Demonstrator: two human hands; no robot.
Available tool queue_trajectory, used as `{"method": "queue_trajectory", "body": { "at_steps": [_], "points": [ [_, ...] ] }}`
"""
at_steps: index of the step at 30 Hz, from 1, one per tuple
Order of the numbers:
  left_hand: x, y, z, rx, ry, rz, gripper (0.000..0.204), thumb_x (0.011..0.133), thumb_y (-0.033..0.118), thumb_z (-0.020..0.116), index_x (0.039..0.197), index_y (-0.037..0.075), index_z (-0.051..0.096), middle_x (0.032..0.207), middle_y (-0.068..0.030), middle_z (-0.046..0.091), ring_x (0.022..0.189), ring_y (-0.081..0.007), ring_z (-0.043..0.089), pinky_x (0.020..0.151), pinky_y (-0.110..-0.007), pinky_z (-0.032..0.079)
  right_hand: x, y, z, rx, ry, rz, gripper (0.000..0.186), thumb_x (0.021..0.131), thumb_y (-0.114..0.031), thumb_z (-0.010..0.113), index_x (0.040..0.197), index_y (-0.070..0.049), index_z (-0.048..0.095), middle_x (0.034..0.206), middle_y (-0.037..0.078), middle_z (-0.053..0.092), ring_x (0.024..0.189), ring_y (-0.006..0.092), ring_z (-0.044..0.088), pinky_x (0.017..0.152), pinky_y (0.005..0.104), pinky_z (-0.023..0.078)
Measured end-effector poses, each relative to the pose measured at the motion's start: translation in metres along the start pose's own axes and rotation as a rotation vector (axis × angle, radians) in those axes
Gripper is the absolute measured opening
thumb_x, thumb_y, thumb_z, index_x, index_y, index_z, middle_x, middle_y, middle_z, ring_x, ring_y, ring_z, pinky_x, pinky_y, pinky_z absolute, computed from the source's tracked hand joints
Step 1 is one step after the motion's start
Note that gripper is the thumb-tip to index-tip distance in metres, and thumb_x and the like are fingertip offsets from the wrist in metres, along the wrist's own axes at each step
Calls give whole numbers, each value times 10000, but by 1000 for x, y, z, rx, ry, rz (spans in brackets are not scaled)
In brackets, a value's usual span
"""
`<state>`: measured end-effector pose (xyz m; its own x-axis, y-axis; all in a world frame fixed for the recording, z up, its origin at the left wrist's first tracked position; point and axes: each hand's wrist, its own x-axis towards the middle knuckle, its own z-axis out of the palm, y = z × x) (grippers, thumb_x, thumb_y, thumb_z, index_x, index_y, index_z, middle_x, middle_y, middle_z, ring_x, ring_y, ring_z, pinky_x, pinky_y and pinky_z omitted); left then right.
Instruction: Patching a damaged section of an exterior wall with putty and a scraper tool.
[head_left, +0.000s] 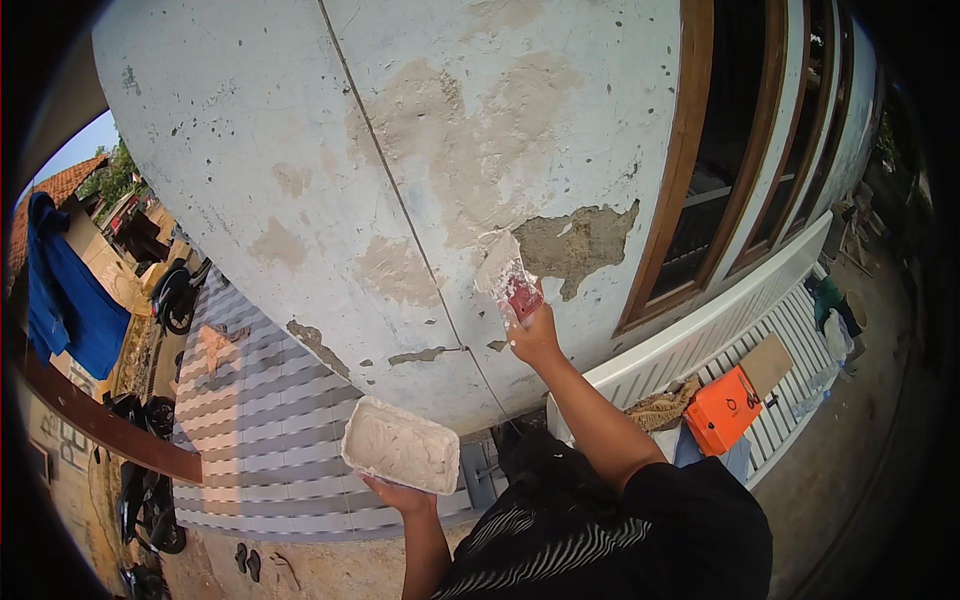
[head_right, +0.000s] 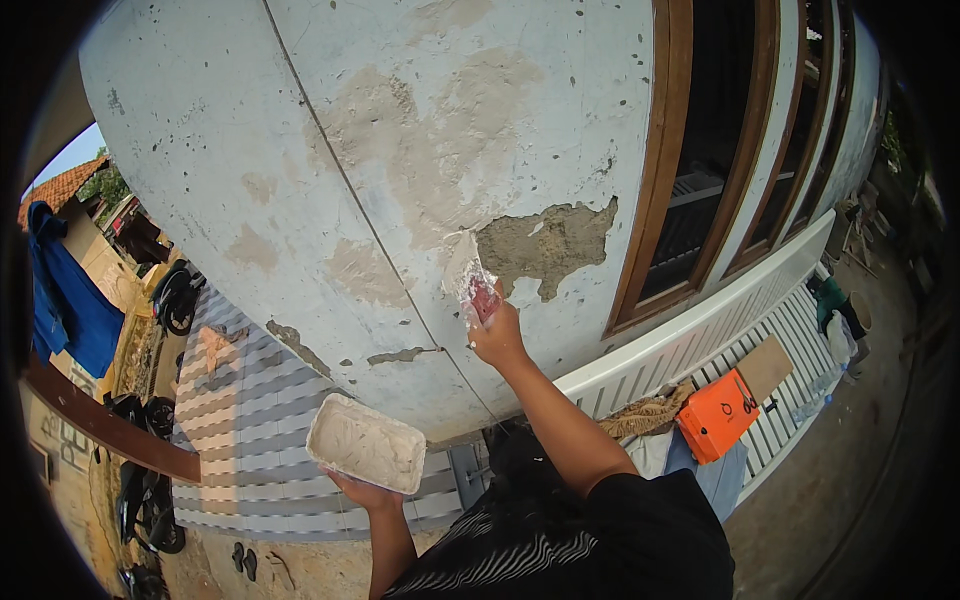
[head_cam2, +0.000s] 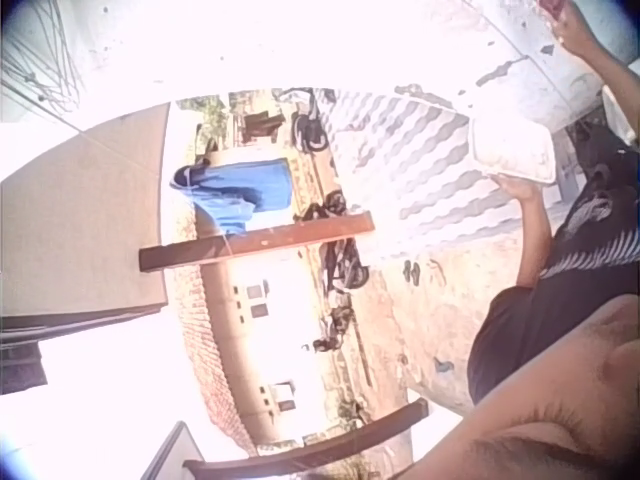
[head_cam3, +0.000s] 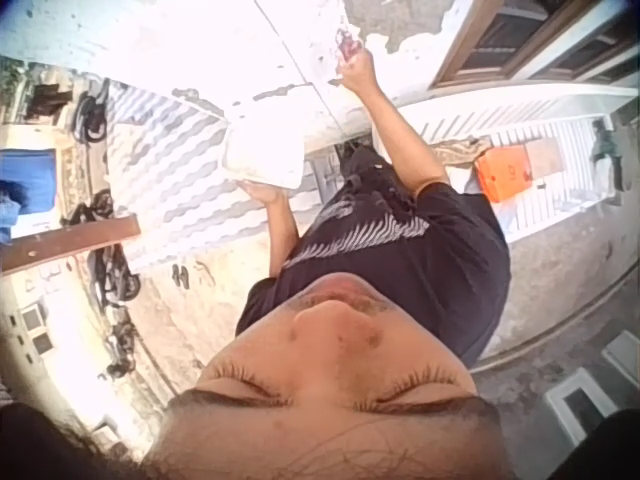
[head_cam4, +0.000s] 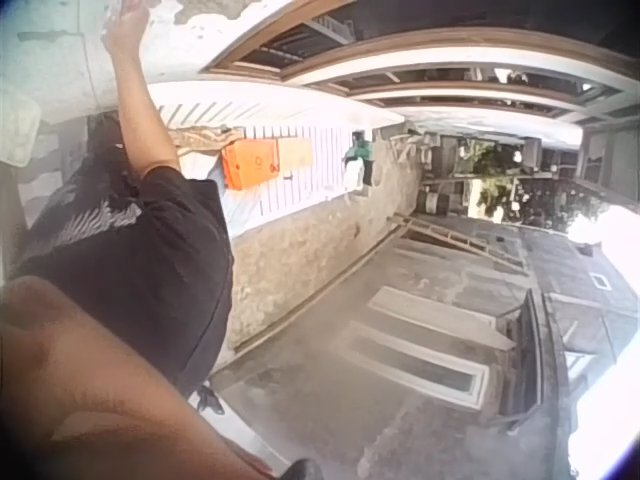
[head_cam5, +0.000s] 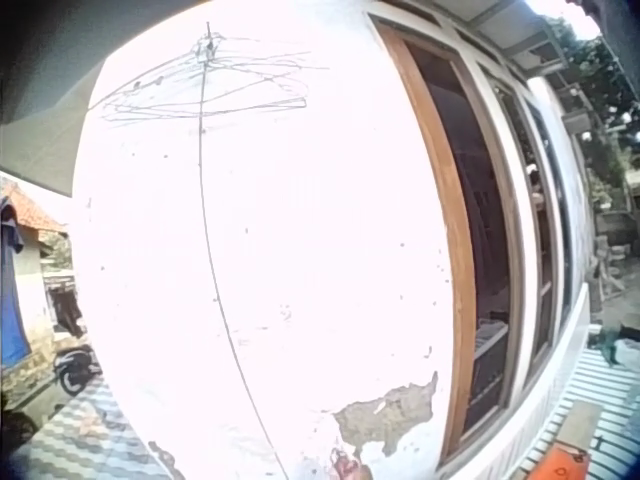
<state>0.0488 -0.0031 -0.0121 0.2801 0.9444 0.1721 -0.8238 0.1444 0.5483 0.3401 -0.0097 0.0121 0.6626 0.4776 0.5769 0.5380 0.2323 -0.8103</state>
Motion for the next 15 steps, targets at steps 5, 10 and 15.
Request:
{"method": "queue_trajectory", "body": {
  "at_steps": [5, 10, 15],
  "points": [
    [0, -2, -4, -38, 44, -17, 702, 913, 635, 256, 1439, 171, 254, 1464, -79, 300, 1308, -333, 349, 1057, -510, 319, 13, 1, -20, 525, 237, 173, 209, 885, -112, 612, 1065, -28, 548, 781, 28, 609, 630, 130, 550, 558, 285, 440],
    [2, -5, 0, -46, 10, -29, 723, 907, 637, 276, 1447, 159, 221, 1477, -93, 265, 1320, -348, 325, 1063, -517, 310, 24, 17, -27, 631, 115, 403, 96, 892, -134, 618, 950, -71, 574, 741, -6, 575, 564, 77, 483, 480, 237, 371],
    [4, -4, -3, -30, 5, -19, 719, 905, 649, 263, 1439, 168, 256, 1466, -74, 298, 1309, -329, 345, 1059, -504, 316, 18, 30, 2, 831, 212, 586, 84, 892, -145, 620, 868, -73, 584, 692, -17, 553, 522, 87, 467, 443, 246, 373]
  ]
}}
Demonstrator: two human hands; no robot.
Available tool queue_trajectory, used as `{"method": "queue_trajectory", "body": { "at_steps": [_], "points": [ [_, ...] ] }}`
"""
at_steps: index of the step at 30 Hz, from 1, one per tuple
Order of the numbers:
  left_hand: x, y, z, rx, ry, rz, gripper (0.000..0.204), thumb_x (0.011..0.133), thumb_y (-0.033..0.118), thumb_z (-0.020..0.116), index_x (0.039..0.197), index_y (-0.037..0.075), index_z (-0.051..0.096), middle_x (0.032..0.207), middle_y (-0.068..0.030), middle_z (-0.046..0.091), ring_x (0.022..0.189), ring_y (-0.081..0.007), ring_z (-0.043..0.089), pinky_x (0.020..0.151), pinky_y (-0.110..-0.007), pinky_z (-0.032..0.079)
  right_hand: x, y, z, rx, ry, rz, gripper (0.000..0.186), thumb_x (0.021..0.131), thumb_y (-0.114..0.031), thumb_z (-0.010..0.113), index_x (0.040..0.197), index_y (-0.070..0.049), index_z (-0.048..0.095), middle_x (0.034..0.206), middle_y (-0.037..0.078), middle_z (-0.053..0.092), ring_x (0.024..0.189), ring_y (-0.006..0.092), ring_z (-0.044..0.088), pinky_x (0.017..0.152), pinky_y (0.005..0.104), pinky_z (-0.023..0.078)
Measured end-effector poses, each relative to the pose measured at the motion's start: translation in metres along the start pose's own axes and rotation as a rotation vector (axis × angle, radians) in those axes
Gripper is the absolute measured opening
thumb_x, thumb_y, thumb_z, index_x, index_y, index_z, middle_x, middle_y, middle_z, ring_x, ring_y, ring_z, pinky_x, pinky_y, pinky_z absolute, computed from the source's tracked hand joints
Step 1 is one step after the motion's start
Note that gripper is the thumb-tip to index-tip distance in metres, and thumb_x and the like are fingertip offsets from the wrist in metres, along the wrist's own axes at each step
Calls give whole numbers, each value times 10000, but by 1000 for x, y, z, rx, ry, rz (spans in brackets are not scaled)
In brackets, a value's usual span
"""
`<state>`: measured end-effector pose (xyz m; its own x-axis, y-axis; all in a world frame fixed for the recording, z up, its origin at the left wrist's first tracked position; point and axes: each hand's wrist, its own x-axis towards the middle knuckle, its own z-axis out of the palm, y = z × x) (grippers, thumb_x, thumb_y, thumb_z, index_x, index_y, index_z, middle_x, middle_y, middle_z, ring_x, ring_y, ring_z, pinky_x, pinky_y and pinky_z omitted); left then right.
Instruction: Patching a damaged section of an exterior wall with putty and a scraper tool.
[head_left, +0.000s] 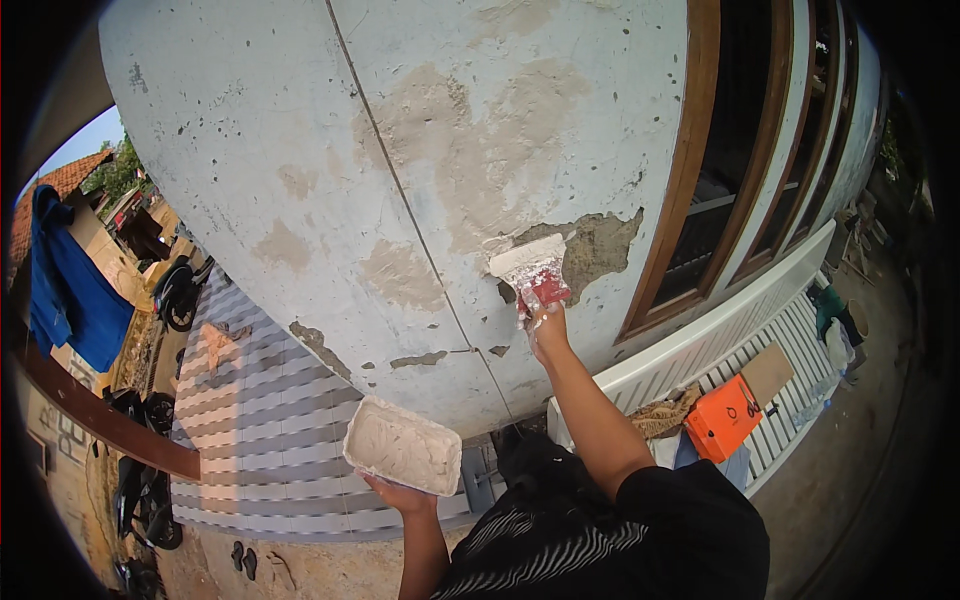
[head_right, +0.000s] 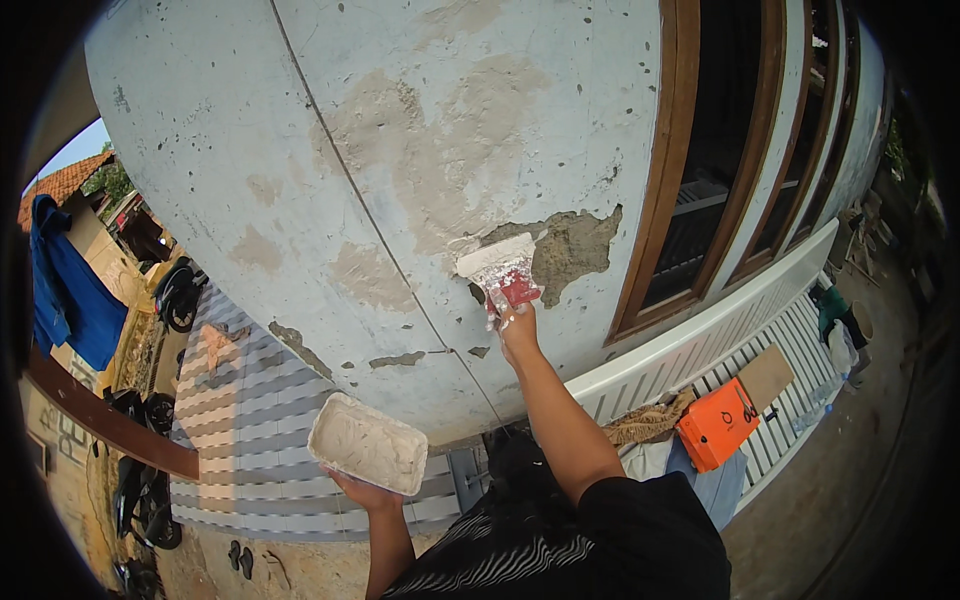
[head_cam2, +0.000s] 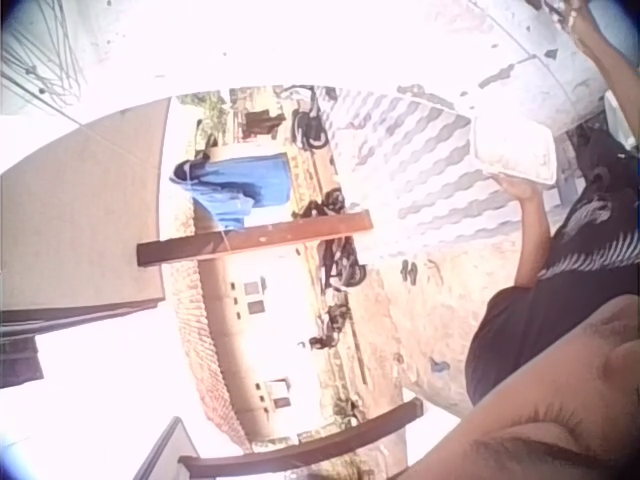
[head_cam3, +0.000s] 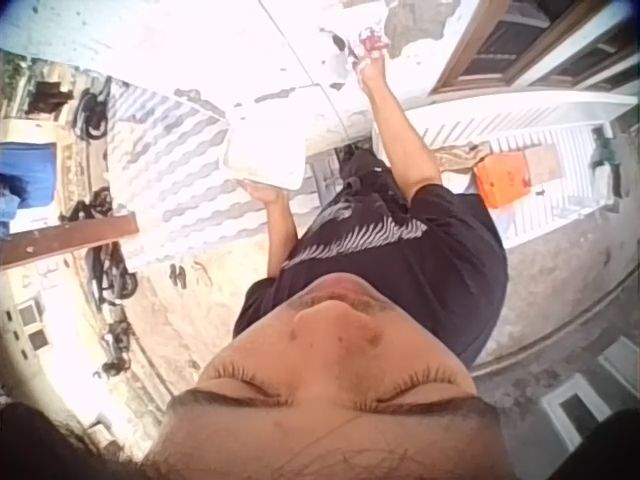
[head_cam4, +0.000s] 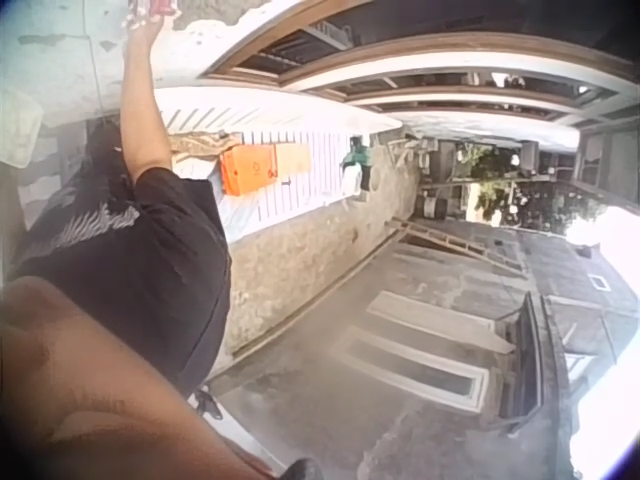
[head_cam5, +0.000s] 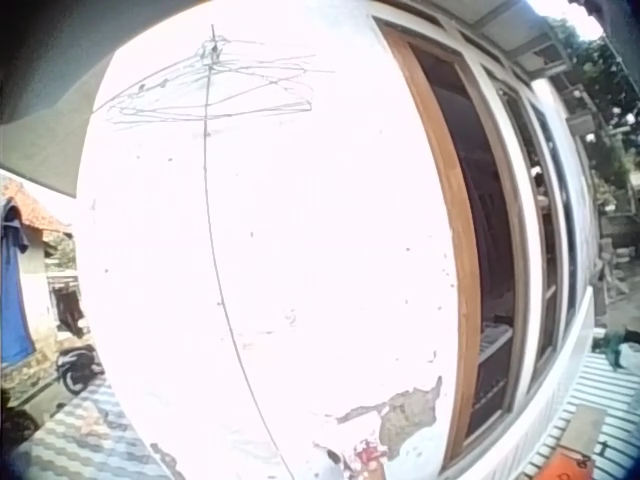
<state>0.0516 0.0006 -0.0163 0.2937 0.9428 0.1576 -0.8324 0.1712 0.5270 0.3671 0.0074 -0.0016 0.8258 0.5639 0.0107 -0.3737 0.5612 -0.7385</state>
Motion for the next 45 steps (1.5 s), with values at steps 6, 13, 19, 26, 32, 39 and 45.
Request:
{"method": "queue_trajectory", "body": {
  "at_steps": [6, 13, 19, 26, 32, 39, 45],
  "points": [
    [0, 0, 7, 52, 39, 31, 713, 908, 643, 263, 1438, 167, 256, 1461, -76, 303, 1307, -330, 346, 1055, -506, 320, 15, 24, 7, -163, 267, -92, 118, 879, -156, 635, 854, -47, 598, 717, 12, 578, 545, 93, 499, 447, 264, 431],
    [0, -5, 1, 47, 34, 1, 706, 912, 639, 252, 1440, 171, 252, 1466, -75, 293, 1311, -333, 339, 1060, -510, 313, 16, 37, 0, -362, 436, -159, 207, 846, -209, 681, 802, -16, 620, 681, 43, 593, 555, 122, 522, 484, 293, 451],
    [-2, -3, -5, 64, 2, 8, 707, 911, 637, 254, 1442, 170, 247, 1468, -77, 289, 1317, -333, 329, 1063, -510, 307, -6, 47, -26, -447, 469, -150, 217, 843, -207, 685, 793, -5, 624, 711, 50, 611, 580, 130, 525, 523, 293, 431],
    [-4, -4, 8, 69, -12, 2, 721, 904, 646, 269, 1440, 165, 250, 1468, -80, 290, 1315, -334, 335, 1061, -510, 310, -30, 28, -37, -303, 217, -179, 102, 876, -136, 628, 904, -41, 602, 773, 18, 582, 658, 109, 541, 563, 288, 464],
    [-3, -4, 8, 5, -8, -11, 720, 917, 623, 263, 1443, 132, 225, 1470, -104, 277, 1322, -341, 325, 1069, -501, 309, -44, -6, -6, 179, 87, -17, 87, 908, -147, 594, 920, -64, 571, 760, 7, 548, 615, 99, 512, 551, 291, 499],
    [0, -4, 4, 32, 2, -8, 727, 901, 649, 270, 1443, 165, 249, 1473, -74, 288, 1319, -330, 332, 1067, -508, 301, -25, -15, 18, -2, 98, -132, 110, 901, -142, 606, 915, -35, 587, 769, 28, 588, 593, 99, 529, 510, 301, 497],
    [2, -6, -2, 39, -6, 2, 710, 913, 632, 262, 1443, 160, 244, 1468, -77, 292, 1318, -329, 332, 1067, -505, 303, 6, 20, -4, -461, 238, -321, 144, 883, -107, 623, 977, -2, 593, 817, 38, 601, 645, 103, 545, 536, 275, 522]
  ]
}}
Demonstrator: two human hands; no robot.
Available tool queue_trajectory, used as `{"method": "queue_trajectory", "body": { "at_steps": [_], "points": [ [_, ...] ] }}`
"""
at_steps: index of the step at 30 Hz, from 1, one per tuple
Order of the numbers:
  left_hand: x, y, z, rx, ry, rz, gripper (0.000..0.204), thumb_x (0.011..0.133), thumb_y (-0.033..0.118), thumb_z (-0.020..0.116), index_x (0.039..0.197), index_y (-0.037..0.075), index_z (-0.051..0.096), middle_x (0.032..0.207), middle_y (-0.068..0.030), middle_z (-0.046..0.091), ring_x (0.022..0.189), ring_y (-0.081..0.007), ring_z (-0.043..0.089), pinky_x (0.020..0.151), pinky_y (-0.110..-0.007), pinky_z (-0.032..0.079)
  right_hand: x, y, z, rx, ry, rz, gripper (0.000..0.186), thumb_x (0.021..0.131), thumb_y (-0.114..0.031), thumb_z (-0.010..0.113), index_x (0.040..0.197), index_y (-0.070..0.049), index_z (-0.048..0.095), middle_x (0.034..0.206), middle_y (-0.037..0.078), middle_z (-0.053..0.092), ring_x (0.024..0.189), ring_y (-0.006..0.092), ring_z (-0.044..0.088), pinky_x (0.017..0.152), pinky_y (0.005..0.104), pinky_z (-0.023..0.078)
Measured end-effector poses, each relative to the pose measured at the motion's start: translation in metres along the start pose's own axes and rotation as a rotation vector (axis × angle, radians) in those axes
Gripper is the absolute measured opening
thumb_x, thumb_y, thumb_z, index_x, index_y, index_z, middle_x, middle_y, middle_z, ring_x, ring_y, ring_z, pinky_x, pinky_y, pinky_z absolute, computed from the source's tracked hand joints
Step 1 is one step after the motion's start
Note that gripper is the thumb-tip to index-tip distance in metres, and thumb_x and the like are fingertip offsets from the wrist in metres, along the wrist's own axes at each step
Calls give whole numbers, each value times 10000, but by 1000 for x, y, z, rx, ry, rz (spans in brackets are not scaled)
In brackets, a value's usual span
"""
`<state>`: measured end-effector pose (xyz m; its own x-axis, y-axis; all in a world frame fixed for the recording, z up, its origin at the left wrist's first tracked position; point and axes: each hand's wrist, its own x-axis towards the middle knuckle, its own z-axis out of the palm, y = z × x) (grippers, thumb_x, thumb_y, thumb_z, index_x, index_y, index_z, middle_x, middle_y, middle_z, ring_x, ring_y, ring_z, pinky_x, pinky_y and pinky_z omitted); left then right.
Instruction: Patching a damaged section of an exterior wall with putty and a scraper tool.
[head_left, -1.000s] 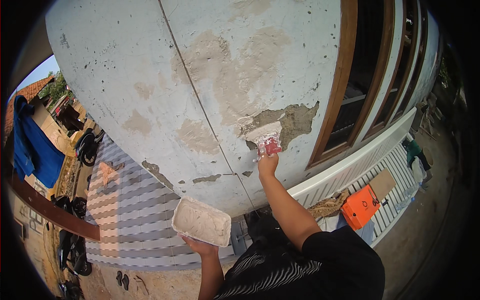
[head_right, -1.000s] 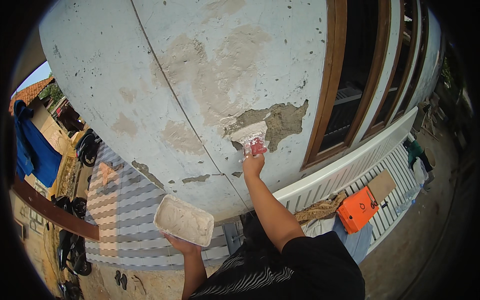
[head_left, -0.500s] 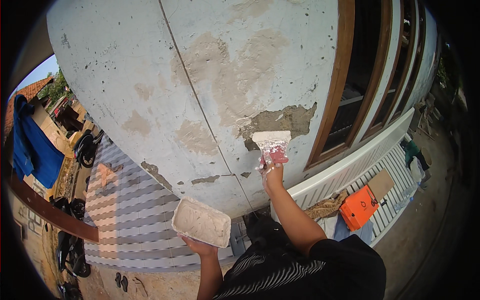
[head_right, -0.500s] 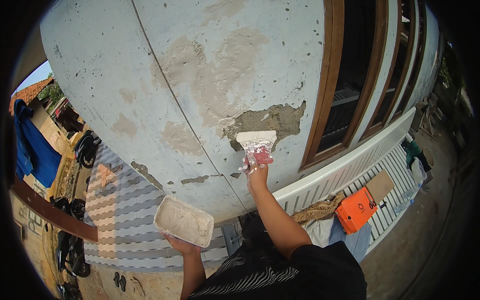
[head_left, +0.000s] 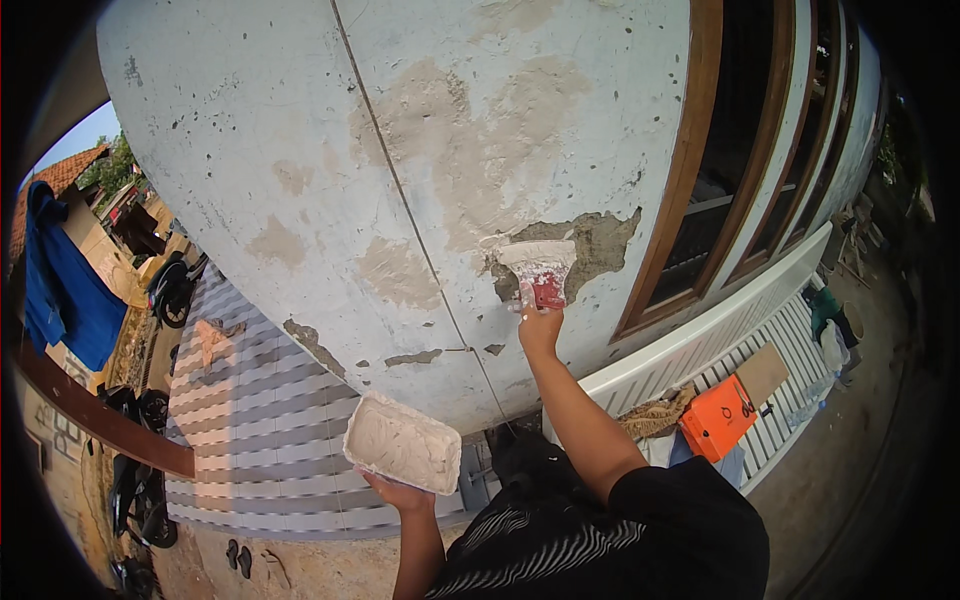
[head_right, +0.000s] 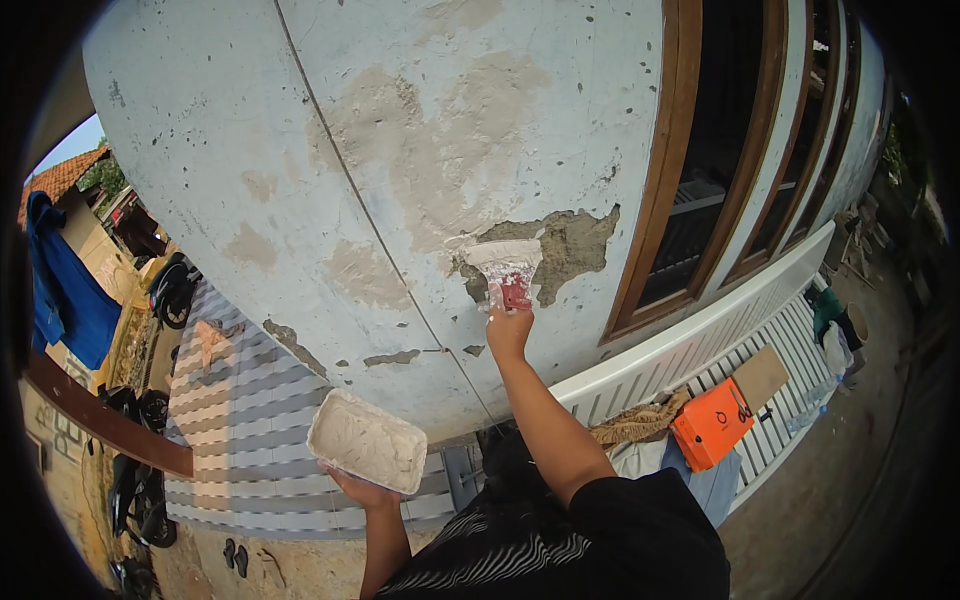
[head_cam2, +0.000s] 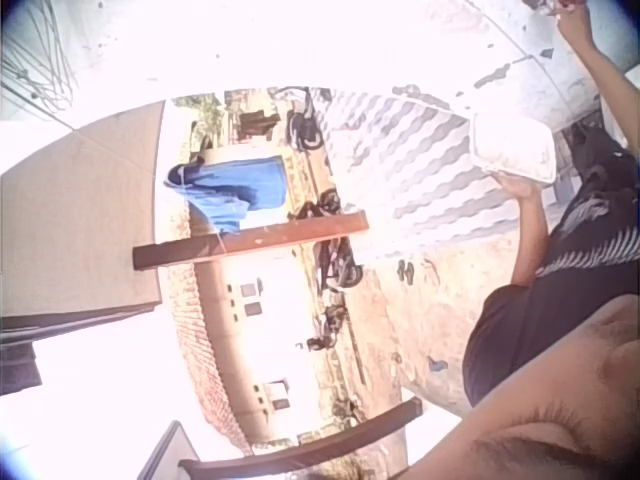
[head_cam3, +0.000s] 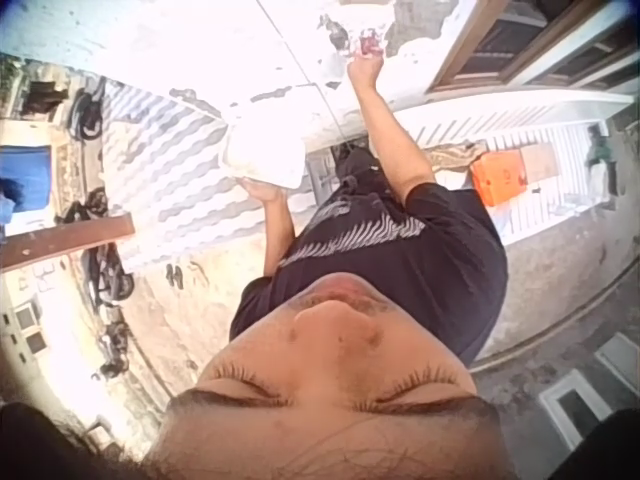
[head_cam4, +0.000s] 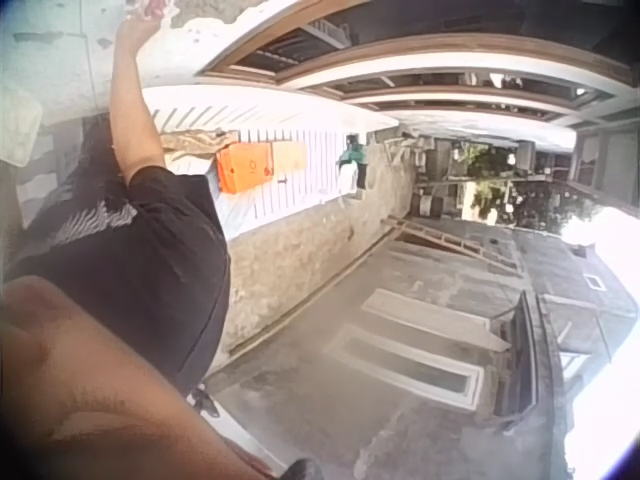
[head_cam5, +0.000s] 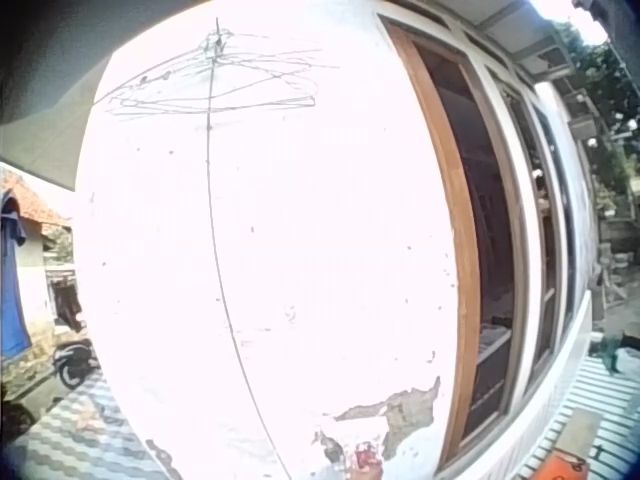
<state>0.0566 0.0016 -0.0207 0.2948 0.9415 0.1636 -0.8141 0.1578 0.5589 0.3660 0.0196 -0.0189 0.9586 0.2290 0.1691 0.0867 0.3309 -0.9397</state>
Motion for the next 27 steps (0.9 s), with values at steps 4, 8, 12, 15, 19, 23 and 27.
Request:
{"method": "queue_trajectory", "body": {
  "at_steps": [4, 8, 12, 15, 19, 23, 27],
  "points": [
    [1, 1, -1, 7, -11, 11, 702, 919, 626, 253, 1440, 156, 245, 1466, -83, 292, 1316, -332, 334, 1063, -504, 312, 5, 20, 0, 115, -1, 3, 143, 878, -100, 630, 976, -5, 587, 823, 35, 591, 628, 103, 542, 540, 270, 535],
    [0, 3, 11, 9, 3, 26, 712, 914, 621, 288, 1441, 147, 232, 1466, -93, 285, 1314, -335, 338, 1060, -507, 317, 0, 30, -11, 297, 16, 128, 117, 872, -95, 636, 950, -22, 589, 798, 23, 570, 601, 107, 539, 543, 279, 554],
    [-1, 3, 8, -16, 0, 8, 710, 913, 627, 279, 1439, 151, 243, 1463, -90, 293, 1309, -334, 346, 1059, -507, 320, -14, 37, -39, 206, -18, 193, 105, 869, -72, 628, 949, -5, 615, 836, 41, 613, 653, 104, 572, 536, 271, 552],
    [0, 2, 1, -5, 2, 6, 708, 912, 631, 276, 1437, 156, 254, 1460, -87, 303, 1304, -331, 354, 1058, -506, 320, -18, 22, -46, 201, -11, 175, 98, 874, -84, 625, 933, -7, 617, 808, 44, 608, 627, 109, 567, 532, 278, 561],
    [-1, 0, -1, 15, 31, 10, 714, 905, 638, 290, 1437, 162, 260, 1462, -82, 303, 1308, -328, 348, 1056, -507, 321, -20, -23, -38, 137, 17, 14, 139, 884, -120, 625, 917, 14, 616, 799, 51, 610, 626, 104, 579, 539, 273, 521],
    [0, 0, -7, -29, 20, 0, 718, 901, 643, 294, 1437, 166, 267, 1464, -75, 304, 1312, -327, 341, 1056, -512, 316, -14, -47, -29, -299, -64, 13, 196, 892, -131, 601, 964, 51, 589, 785, 120, 612, 650, 160, 610, 572, 313, 484],
    [1, -1, -6, -52, 20, -30, 718, 900, 646, 292, 1437, 170, 270, 1465, -73, 304, 1310, -332, 342, 1055, -518, 312, -6, -29, -5, -447, -39, -433, 238, 850, -89, 548, 1033, 58, 508, 858, 250, 578, 744, 413, 582, 668, 443, 474]
  ]
}}
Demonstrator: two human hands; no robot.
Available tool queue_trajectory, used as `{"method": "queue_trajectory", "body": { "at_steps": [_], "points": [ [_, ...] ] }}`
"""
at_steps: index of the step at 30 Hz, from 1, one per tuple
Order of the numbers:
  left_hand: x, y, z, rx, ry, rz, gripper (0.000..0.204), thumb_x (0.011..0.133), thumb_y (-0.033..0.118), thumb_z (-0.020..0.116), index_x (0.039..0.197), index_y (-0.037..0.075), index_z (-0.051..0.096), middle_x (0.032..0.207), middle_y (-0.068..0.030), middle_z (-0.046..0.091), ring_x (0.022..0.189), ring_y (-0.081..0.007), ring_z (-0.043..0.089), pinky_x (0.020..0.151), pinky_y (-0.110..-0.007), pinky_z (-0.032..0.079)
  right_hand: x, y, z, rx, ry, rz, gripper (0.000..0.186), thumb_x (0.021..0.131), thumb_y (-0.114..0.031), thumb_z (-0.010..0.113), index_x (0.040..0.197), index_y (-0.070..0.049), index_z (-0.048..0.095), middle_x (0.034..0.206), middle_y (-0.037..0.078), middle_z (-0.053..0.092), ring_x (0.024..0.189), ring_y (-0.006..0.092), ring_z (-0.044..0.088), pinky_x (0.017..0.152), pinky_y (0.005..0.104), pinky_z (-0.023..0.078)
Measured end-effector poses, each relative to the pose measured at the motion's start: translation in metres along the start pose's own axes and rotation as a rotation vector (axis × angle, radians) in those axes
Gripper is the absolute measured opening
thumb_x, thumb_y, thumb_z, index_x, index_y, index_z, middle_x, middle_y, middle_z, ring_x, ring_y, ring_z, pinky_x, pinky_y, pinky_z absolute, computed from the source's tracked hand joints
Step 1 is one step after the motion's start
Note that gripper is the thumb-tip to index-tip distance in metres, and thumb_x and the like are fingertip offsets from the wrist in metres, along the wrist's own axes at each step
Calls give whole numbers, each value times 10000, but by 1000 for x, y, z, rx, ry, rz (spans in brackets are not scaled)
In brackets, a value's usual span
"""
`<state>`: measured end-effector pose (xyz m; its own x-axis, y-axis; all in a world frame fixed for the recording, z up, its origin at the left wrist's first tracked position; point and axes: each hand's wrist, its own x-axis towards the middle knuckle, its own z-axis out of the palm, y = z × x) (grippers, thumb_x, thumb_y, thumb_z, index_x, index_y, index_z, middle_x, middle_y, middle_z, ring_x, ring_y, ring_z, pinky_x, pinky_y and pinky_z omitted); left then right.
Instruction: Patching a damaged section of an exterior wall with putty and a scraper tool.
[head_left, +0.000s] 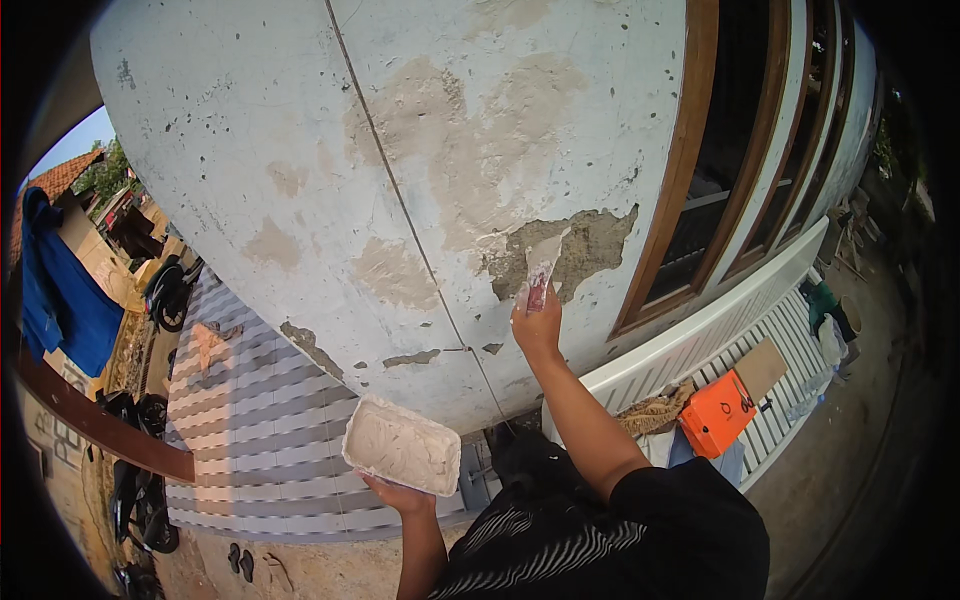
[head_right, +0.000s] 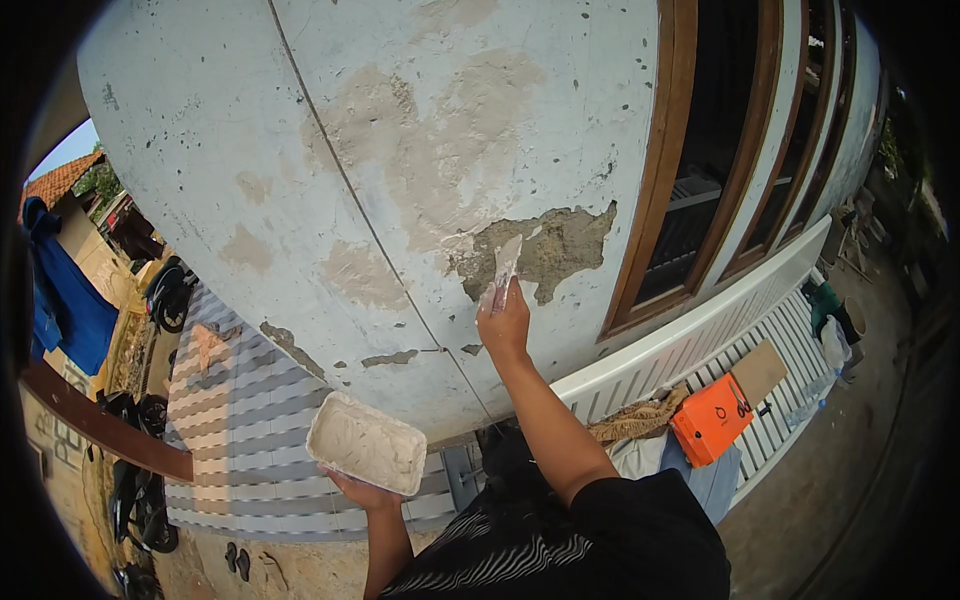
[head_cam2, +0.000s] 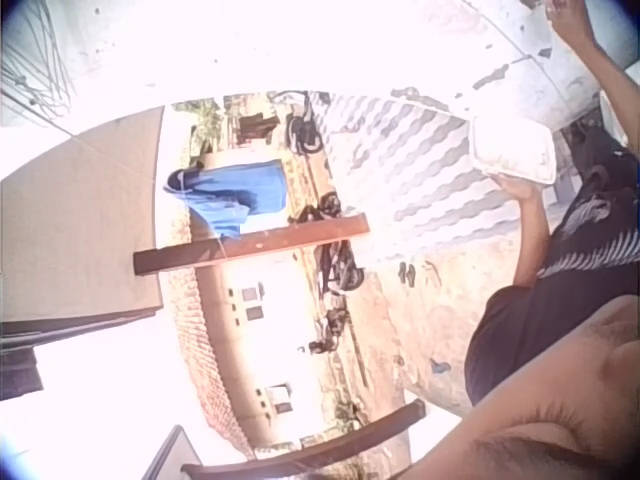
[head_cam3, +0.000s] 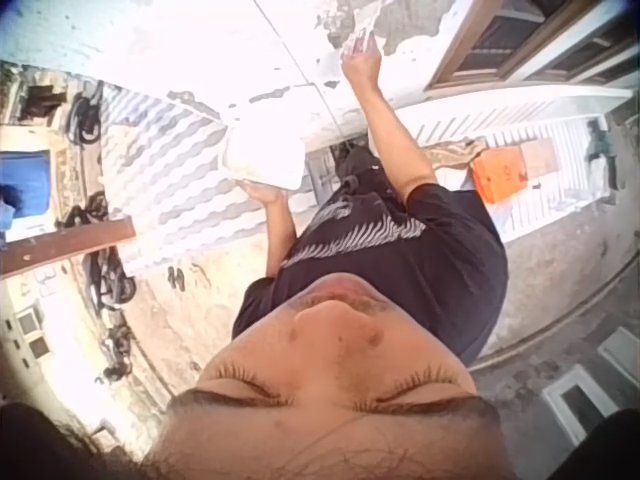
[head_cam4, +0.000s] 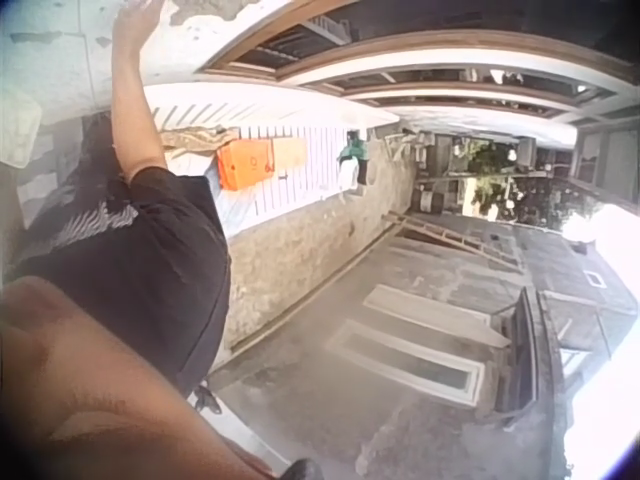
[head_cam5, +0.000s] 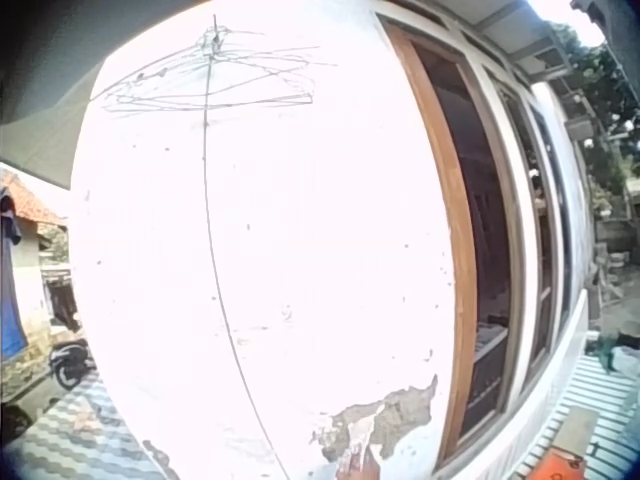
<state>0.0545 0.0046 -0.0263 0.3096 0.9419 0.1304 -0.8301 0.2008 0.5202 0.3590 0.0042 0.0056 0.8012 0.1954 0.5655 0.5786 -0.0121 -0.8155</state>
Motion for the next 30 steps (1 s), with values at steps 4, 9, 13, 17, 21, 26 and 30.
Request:
{"method": "queue_trajectory", "body": {
  "at_steps": [4, 9, 13, 17, 21, 26, 30],
  "points": [
    [0, 1, 10, -2, 6, 2, 710, 904, 643, 278, 1438, 175, 260, 1464, -79, 300, 1306, -338, 346, 1056, -517, 313, 6, -19, 22, -204, -98, -92, 246, 826, -71, 557, 1005, 50, 440, 897, 245, 537, 821, 451, 559, 716, 493, 468],
    [3, 0, 12, 7, 15, -11, 715, 905, 644, 269, 1439, 169, 252, 1465, -84, 294, 1305, -342, 346, 1055, -518, 314, 10, -26, 42, -236, -108, -53, 264, 781, -18, 563, 995, 41, 421, 909, 263, 519, 841, 467, 538, 724, 504, 450],
    [5, -4, 16, 24, 16, -16, 730, 900, 654, 274, 1440, 164, 250, 1466, -85, 292, 1305, -343, 345, 1056, -518, 312, 3, -20, 50, -214, -90, -70, 304, 767, -8, 569, 1025, 47, 417, 924, 267, 520, 848, 465, 538, 741, 509, 444],
    [4, -5, 18, 34, 4, -35, 735, 897, 660, 275, 1439, 164, 251, 1466, -86, 292, 1305, -342, 345, 1059, -514, 309, -16, -16, 59, -136, -105, -96, 278, 783, -12, 552, 1027, 69, 446, 893, 267, 545, 843, 451, 554, 737, 490, 467],
    [1, -2, 14, 33, -9, -14, 727, 901, 653, 271, 1439, 165, 252, 1464, -86, 295, 1305, -337, 346, 1057, -508, 315, -24, -11, 58, -64, -186, -45, 306, 756, 2, 560, 1036, 60, 450, 900, 270, 546, 850, 453, 549, 745, 491, 457],
    [-3, 1, 17, 60, -31, -11, 720, 903, 648, 265, 1440, 168, 251, 1463, -84, 297, 1307, -333, 346, 1051, -508, 327, -36, -16, 54, -66, -207, -95, 289, 759, 1, 561, 1024, 42, 453, 896, 255, 548, 844, 451, 543, 734, 491, 455],
    [-6, -1, 20, 23, -34, -26, 715, 904, 642, 267, 1439, 169, 252, 1460, -84, 302, 1301, -340, 352, 1046, -514, 333, -38, -17, 39, -100, -325, -91, 297, 756, -10, 568, 1029, 35, 460, 929, 238, 549, 873, 437, 543, 747, 483, 458]
  ]
}}
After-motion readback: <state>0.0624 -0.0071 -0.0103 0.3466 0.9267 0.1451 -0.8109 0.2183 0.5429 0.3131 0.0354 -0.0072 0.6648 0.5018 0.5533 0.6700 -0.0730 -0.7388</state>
